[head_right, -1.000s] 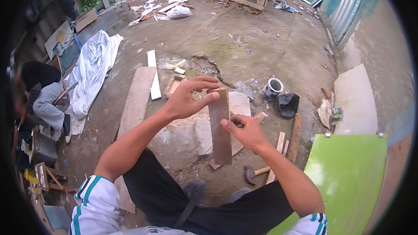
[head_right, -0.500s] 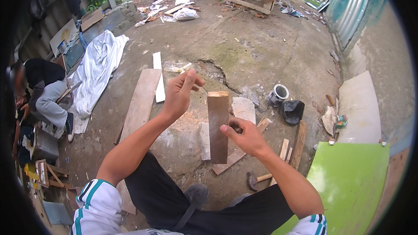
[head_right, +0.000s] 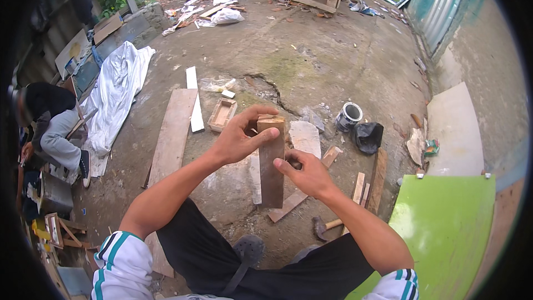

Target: The person sits on the ground and uses a hand saw to sand a small piece of wood. They repeatedly rub the saw blade against the wood surface, occasionally pausing to inspect the piece before continuing.

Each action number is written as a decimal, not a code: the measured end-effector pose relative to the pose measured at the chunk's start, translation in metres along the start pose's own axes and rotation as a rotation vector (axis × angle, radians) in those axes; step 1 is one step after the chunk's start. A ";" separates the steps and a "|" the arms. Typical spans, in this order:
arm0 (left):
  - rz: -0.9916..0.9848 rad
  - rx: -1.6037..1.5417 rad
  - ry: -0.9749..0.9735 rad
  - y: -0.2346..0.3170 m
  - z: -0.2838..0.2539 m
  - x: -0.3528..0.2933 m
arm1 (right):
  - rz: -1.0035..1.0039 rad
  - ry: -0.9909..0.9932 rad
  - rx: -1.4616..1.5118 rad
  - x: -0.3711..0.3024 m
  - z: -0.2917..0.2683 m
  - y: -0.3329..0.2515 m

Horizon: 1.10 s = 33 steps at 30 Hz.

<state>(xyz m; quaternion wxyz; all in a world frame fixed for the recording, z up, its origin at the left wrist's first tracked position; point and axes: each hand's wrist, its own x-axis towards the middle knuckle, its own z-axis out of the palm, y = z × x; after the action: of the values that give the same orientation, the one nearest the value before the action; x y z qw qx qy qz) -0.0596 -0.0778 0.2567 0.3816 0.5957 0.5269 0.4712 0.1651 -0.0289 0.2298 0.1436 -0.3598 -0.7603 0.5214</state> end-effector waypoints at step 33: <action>-0.087 -0.006 0.268 -0.010 0.065 -0.002 | -0.032 0.021 0.109 0.012 0.007 0.024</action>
<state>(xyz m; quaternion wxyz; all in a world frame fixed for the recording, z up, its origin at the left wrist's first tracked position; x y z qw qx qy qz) -0.0001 -0.0758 0.2295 0.3296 0.5028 0.5969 0.5313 0.1626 -0.0207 0.2038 0.1793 -0.3445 -0.7349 0.5559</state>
